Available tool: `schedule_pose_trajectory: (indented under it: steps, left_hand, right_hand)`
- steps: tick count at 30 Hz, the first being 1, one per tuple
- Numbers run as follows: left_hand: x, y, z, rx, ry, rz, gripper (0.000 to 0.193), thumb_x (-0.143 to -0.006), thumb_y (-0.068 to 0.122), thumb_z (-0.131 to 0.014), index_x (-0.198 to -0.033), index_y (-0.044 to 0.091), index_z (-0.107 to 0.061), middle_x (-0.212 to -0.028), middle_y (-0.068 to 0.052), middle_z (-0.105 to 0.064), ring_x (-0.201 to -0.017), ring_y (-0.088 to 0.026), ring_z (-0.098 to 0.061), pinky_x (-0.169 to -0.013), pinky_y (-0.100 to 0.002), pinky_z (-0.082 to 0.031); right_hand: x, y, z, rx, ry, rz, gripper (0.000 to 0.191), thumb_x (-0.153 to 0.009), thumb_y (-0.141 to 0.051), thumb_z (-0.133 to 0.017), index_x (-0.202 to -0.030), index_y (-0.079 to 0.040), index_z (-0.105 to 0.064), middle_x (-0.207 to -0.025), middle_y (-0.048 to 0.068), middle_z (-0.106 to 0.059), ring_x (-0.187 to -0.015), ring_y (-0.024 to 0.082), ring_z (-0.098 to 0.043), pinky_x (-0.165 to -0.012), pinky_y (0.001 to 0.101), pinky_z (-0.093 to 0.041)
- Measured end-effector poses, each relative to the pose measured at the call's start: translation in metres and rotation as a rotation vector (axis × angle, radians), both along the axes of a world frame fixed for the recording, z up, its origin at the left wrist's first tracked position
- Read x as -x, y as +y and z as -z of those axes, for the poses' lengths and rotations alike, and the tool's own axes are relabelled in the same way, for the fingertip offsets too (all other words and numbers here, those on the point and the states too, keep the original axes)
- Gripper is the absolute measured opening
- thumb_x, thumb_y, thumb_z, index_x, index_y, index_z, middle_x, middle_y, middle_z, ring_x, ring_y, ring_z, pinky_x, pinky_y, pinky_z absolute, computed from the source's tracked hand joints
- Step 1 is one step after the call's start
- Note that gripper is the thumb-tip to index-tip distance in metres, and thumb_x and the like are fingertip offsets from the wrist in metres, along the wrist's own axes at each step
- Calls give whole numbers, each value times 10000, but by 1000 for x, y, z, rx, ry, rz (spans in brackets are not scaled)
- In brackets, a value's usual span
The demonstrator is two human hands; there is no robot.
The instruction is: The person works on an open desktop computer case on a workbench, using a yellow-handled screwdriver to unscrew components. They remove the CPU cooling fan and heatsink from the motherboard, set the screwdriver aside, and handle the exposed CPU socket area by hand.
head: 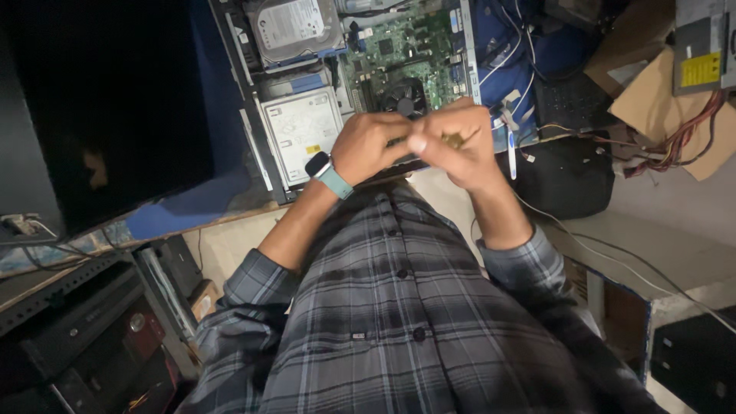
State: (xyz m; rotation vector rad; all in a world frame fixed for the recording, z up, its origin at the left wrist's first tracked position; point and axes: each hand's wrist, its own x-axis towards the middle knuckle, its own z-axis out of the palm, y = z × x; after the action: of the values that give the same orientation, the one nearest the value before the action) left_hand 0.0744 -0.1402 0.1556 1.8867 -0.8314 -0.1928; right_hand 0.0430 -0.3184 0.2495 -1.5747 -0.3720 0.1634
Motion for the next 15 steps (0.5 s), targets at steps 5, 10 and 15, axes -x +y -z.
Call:
schedule_pose_trajectory:
  steps: [5, 10, 15]
  left_hand:
    - [7, -4, -1, -1, 71, -80, 224, -932, 252, -737, -1030, 55, -777, -904, -121, -728, -805, -347, -713, -696, -425, -556]
    - [14, -7, 3, 126, 67, -134, 221, -890, 238, -752, -1005, 49, -755, -998, -100, -750, -899, -342, -721, -761, -413, -577]
    - [11, -7, 1, 65, 123, -33, 249, -846, 200, -799, -1044, 55, -754, -1055, -116, -751, -997, -350, -691, -892, -427, -536]
  right_hand:
    - [25, 53, -9, -141, -121, 568, 210, -928, -40, -672, -1067, 5, -522, -916, 47, -573, -817, 113, -556, -769, 266, -477]
    - [34, 59, -6, -154, -174, 578, 265, -938, -52, -712, -1038, -34, -467, -924, 44, -530, -823, 107, -512, -759, 261, -440]
    - [23, 30, 14, 21, -109, 481, 340, -1008, -97, -680, -708, -33, -531, -652, 22, -574, -598, 90, -488, -548, 220, -329]
